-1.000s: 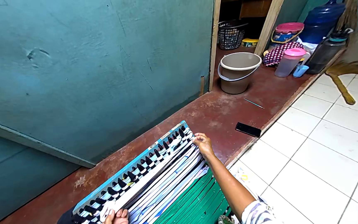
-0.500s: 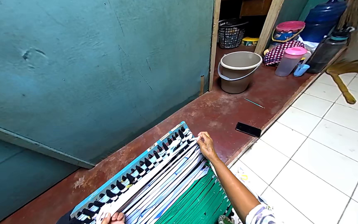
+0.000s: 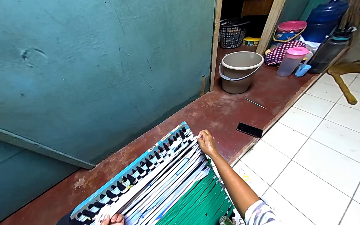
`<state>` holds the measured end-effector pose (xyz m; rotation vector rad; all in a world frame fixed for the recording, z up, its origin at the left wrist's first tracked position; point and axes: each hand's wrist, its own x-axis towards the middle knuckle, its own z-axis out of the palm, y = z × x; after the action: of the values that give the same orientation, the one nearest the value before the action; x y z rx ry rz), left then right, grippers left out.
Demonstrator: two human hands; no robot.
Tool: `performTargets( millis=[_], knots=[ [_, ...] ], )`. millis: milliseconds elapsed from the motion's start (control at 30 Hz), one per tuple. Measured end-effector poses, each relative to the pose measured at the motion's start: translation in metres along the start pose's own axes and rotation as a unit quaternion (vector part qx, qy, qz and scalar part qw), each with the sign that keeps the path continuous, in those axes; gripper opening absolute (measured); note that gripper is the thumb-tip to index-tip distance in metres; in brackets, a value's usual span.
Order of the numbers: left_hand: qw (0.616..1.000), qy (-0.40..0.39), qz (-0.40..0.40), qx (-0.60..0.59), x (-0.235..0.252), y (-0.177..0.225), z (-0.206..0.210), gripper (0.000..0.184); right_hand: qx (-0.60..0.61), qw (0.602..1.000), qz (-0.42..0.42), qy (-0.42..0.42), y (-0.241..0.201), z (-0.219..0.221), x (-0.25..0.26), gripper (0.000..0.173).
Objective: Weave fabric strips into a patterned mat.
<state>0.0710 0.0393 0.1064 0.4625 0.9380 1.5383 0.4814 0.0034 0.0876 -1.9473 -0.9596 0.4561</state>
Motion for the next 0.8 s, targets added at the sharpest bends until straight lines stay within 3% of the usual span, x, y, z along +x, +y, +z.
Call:
performTargets(
  millis=[100,300,567,667,800],
  knots=[
    [1.0,0.003,0.0,0.004,0.0,0.0,-0.001,0.043,-0.049,0.999,-0.014,0.011,-0.007,0.001,0.002,0.023],
    [1.0,-0.001,0.001,0.007,-0.001,0.002,-0.006,0.041,-0.019,0.998,-0.059,0.003,0.0,-0.005,0.004,0.022],
    [1.0,0.005,-0.002,0.008,-0.001,0.003,-0.005,0.042,-0.028,0.999,0.014,-0.027,-0.002,0.001,0.013,0.024],
    [1.0,-0.005,0.005,0.012,-0.003,0.006,-0.008,0.042,0.031,0.999,0.007,-0.032,0.005,0.003,0.021,0.021],
    [0.999,-0.014,0.03,0.003,-0.002,0.008,-0.015,0.048,0.208,0.976,-0.006,-0.063,0.013,-0.007,0.017,0.011]
  ],
)
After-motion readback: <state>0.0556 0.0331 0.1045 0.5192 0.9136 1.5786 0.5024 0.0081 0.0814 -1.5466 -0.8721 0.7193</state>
